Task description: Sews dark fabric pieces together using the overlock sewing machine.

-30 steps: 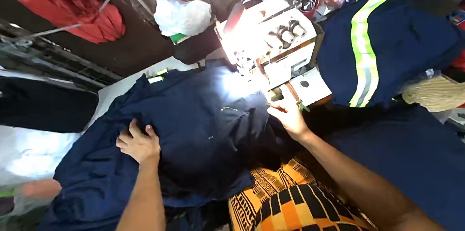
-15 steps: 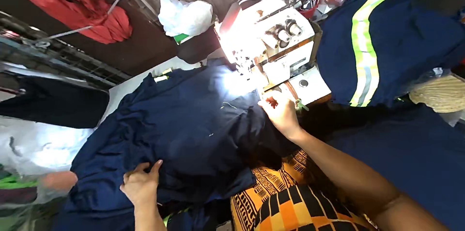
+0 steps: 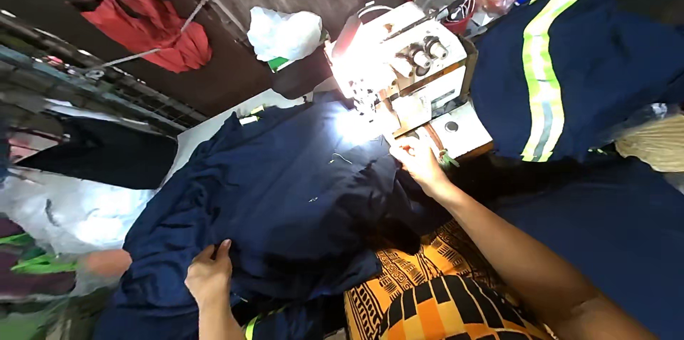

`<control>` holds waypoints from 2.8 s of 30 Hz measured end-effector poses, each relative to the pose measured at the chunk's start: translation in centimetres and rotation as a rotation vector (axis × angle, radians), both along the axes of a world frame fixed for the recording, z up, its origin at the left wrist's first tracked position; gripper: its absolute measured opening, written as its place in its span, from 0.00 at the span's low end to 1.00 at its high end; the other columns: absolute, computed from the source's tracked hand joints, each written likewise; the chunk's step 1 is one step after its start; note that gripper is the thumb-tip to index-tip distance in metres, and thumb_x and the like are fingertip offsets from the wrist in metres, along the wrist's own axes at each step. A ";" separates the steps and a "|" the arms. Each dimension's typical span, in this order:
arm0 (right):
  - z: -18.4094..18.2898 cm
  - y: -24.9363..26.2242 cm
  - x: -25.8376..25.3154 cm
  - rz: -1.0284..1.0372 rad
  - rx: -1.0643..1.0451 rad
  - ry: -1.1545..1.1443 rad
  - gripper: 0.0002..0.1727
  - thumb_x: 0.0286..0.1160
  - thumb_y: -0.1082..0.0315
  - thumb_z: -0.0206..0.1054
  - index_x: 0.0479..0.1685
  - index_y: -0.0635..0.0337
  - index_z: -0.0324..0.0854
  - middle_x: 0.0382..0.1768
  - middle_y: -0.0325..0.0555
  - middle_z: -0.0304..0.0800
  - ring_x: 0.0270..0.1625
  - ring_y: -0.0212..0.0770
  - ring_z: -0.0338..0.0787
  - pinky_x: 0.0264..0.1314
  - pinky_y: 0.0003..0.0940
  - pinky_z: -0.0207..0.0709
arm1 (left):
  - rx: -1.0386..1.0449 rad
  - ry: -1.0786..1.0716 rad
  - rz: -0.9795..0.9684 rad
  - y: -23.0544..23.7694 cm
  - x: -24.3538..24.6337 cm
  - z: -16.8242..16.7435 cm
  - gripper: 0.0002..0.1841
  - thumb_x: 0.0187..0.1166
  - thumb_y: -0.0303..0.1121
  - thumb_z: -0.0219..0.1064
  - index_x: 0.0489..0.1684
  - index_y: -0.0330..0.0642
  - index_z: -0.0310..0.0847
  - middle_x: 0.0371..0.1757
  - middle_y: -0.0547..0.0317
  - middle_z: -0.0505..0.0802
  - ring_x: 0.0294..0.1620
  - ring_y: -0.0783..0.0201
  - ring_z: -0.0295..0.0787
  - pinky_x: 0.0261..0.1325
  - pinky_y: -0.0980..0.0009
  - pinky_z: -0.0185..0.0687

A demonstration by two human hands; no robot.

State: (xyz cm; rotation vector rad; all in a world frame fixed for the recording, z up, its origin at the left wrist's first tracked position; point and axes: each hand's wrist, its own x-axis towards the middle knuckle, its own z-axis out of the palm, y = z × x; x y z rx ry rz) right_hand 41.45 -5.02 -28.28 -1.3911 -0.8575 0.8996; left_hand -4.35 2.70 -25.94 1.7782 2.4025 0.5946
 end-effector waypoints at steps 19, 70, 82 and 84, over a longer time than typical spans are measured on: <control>1.0 -1.7 1.4 0.084 0.011 -0.168 0.12 0.71 0.61 0.78 0.26 0.58 0.88 0.24 0.34 0.84 0.31 0.24 0.80 0.41 0.26 0.75 | 0.195 -0.618 0.069 0.4 -0.1 2.0 0.26 0.92 0.37 0.55 0.82 0.28 0.64 0.81 0.35 0.74 0.79 0.55 0.72 0.81 0.56 0.66; 4.2 -3.0 4.8 -0.044 0.134 -0.833 0.25 0.72 0.51 0.75 0.58 0.62 0.89 0.50 0.56 0.90 0.58 0.59 0.87 0.63 0.58 0.79 | 0.186 -1.574 -0.232 -6.2 16.4 0.0 0.15 0.95 0.41 0.38 0.66 0.50 0.68 0.51 0.66 0.94 0.54 0.68 0.94 0.59 0.63 0.92; 3.4 1.6 5.6 0.264 0.075 -0.445 0.09 0.69 0.63 0.79 0.33 0.60 0.92 0.30 0.43 0.91 0.35 0.37 0.87 0.46 0.45 0.81 | 0.171 -0.999 -0.307 -7.2 17.2 0.4 0.63 0.47 0.20 0.81 0.90 0.32 0.36 0.81 0.44 0.71 0.77 0.70 0.75 0.74 0.74 0.78; 3.4 1.5 5.6 0.248 0.093 -0.389 0.09 0.68 0.64 0.80 0.30 0.60 0.91 0.29 0.41 0.90 0.34 0.32 0.86 0.44 0.37 0.81 | 0.171 -1.009 -0.354 -7.6 17.5 0.8 0.58 0.50 0.19 0.78 0.88 0.30 0.40 0.76 0.48 0.75 0.71 0.73 0.80 0.69 0.76 0.82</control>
